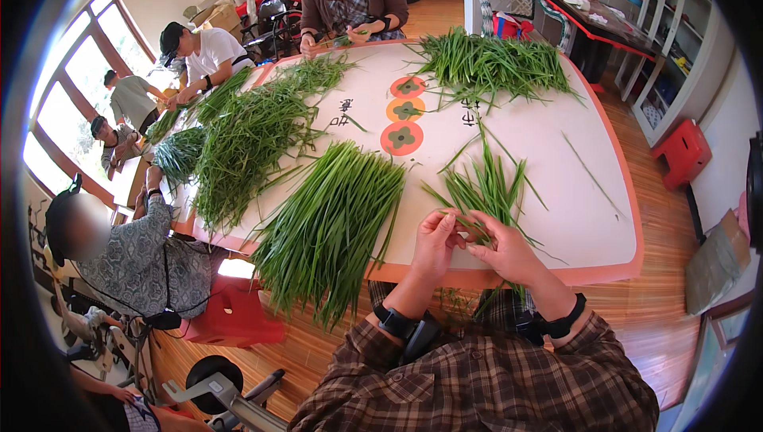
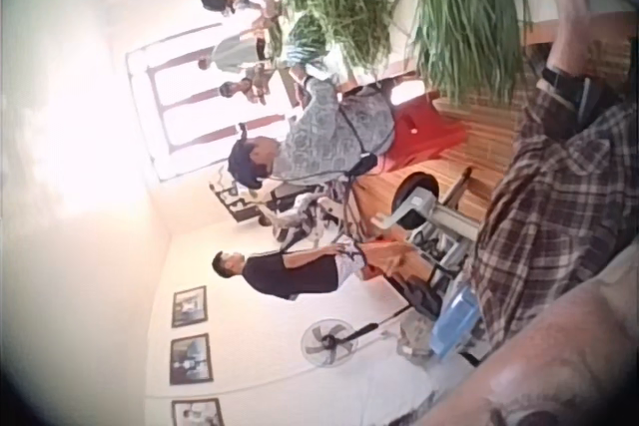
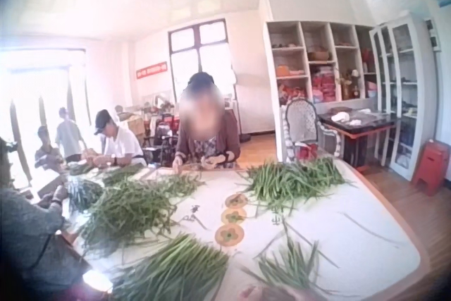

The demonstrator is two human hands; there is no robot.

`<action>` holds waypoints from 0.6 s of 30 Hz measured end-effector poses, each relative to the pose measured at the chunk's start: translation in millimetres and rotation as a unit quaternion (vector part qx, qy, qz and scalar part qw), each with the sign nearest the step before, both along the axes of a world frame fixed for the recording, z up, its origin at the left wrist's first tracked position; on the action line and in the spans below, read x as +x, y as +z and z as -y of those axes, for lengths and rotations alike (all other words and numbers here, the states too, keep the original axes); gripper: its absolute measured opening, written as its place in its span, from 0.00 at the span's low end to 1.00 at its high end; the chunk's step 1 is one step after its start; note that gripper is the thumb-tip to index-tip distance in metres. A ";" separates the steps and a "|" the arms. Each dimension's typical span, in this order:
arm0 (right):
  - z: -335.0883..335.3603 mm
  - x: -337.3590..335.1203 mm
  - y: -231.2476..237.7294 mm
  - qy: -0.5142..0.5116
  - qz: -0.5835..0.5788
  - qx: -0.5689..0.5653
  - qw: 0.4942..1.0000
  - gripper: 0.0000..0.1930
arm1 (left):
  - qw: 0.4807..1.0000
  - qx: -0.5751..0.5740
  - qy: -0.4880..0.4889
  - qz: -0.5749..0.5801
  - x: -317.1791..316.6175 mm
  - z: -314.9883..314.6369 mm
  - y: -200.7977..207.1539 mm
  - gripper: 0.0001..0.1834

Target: The person picks through a bunch of green vegetable stalks by hand, removing unwanted bits and placing the cleaned stalks into a pile on the table.

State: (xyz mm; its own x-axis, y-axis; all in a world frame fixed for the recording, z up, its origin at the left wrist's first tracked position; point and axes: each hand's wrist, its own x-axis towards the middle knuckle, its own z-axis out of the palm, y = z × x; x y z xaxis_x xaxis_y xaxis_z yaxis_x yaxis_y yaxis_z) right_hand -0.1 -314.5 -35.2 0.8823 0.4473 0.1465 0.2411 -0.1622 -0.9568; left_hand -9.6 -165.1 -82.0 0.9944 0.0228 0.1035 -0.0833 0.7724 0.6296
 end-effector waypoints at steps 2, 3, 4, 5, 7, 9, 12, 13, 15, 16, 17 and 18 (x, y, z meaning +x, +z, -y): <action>0.5 2.0 -2.4 0.029 -0.034 -0.049 0.998 0.13 | 0.999 -0.030 0.038 -0.009 -2.1 -0.6 -2.7 0.08; 3.8 4.7 2.3 0.053 -0.073 -0.103 0.991 0.11 | 0.998 -0.022 0.051 -0.014 0.4 -2.1 -2.9 0.08; 6.5 3.5 8.2 0.036 -0.070 -0.124 0.989 0.08 | 0.998 -0.026 0.053 -0.023 -0.5 -1.8 -2.5 0.08; 11.9 3.7 11.9 0.032 -0.079 -0.130 0.988 0.08 | 0.998 -0.026 0.059 -0.024 1.1 -3.0 -2.4 0.08; 21.1 4.2 18.6 0.015 -0.068 -0.074 0.995 0.08 | 0.998 -0.047 0.044 -0.022 2.8 -3.3 -2.9 0.07; 39.3 7.8 17.3 0.010 -0.062 -0.052 0.997 0.09 | 0.997 -0.063 0.035 -0.011 5.5 -1.9 -3.8 0.07; 70.3 17.4 16.0 -0.048 -0.035 0.014 0.998 0.08 | 0.997 -0.073 0.018 -0.010 9.8 -2.0 -2.3 0.06; 78.2 20.6 19.5 -0.093 -0.059 0.042 0.993 0.07 | 0.997 -0.080 0.010 -0.010 8.9 -3.8 -1.5 0.07; 73.0 25.1 20.8 -0.156 -0.070 0.138 0.976 0.05 | 0.998 -0.054 0.008 -0.020 5.0 -7.9 -4.0 0.08; 68.7 24.6 21.8 -0.168 -0.069 0.164 0.970 0.05 | 0.999 -0.019 0.016 -0.029 1.5 -8.7 -5.6 0.10; 62.2 24.1 19.0 -0.161 -0.070 0.174 0.969 0.04 | 1.000 0.004 0.018 -0.016 -5.5 -8.0 -3.9 0.12; 61.8 23.9 13.2 -0.151 -0.057 0.174 0.971 0.03 | 0.999 0.048 0.005 0.000 -10.7 -7.5 -6.6 0.13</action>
State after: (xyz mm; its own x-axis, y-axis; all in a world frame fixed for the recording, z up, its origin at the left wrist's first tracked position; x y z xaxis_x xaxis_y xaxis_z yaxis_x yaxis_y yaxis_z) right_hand 23.8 -376.4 -22.0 0.9848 0.1066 0.1371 0.1230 0.1297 -0.9839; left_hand -20.3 -157.6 -88.7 0.9942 0.0221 0.1049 -0.0896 0.7078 0.7007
